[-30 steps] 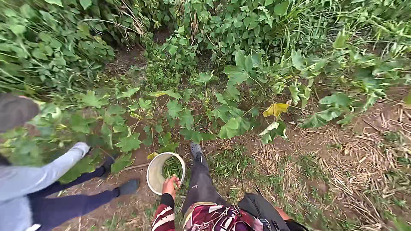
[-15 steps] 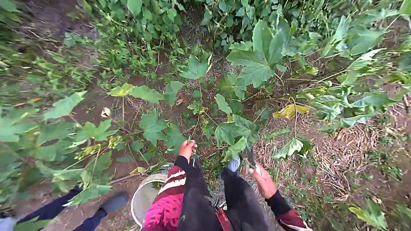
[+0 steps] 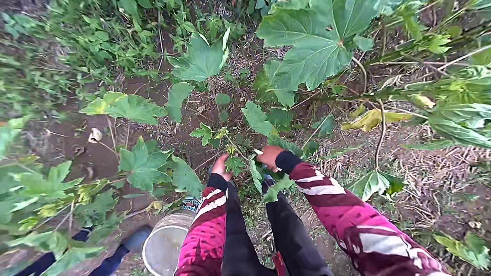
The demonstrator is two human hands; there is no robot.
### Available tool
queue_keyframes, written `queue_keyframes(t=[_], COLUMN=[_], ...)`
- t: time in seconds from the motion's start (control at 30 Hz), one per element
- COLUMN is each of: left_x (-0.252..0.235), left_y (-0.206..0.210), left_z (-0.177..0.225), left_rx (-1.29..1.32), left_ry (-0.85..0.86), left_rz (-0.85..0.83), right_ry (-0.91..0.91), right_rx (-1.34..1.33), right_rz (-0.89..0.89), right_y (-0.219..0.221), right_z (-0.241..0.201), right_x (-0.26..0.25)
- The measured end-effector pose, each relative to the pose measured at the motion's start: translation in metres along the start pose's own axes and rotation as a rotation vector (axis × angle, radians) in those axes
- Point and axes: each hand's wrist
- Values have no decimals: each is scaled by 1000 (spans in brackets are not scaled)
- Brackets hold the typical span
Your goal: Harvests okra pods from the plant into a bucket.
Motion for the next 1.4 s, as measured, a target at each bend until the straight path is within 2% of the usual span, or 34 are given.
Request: queue_keyframes(t=[0.1,0.23,0.33,0.5,0.8,0.93,1.07,1.2,1.4], left_x=[-5,-2,0,-6,-7,-9,-12,-15,-25], left_y=[-5,-11,-16,-28,-32,-33,-38,-41,-52], left_z=[-6,-2,3,7,15,11,7,4,-5], left_rx=[-135,-426,-498,-506,-454,-440,-422,-402,-340], left_ry=[73,188,243,243,202,188,206,217,243], left_rz=[-64,3,-1,-32,-46,-27,-43,-45,-97], right_ry=[-57,-70,-69,-106,-113,-136,-154,-136,-177], right_rx=[131,264,308,342,446,408,447,503,531], right_rz=[40,28,-8,23,97,19,152,76,231], right_y=[-4,-12,-11,-9,-13,-9,-4,-13,-2], right_z=[-9,-22,-30,-38,-52,-59,-57,-68,-63], right_x=[-12,-12,-13,-27,-17,-19,-20,-1,-12])
Point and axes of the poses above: each hand's wrist, its own x-axis away from the middle knuckle, its own y-axis out of the palm, z = x × y, and after that the axes turned 9 degrees about y, right-handed
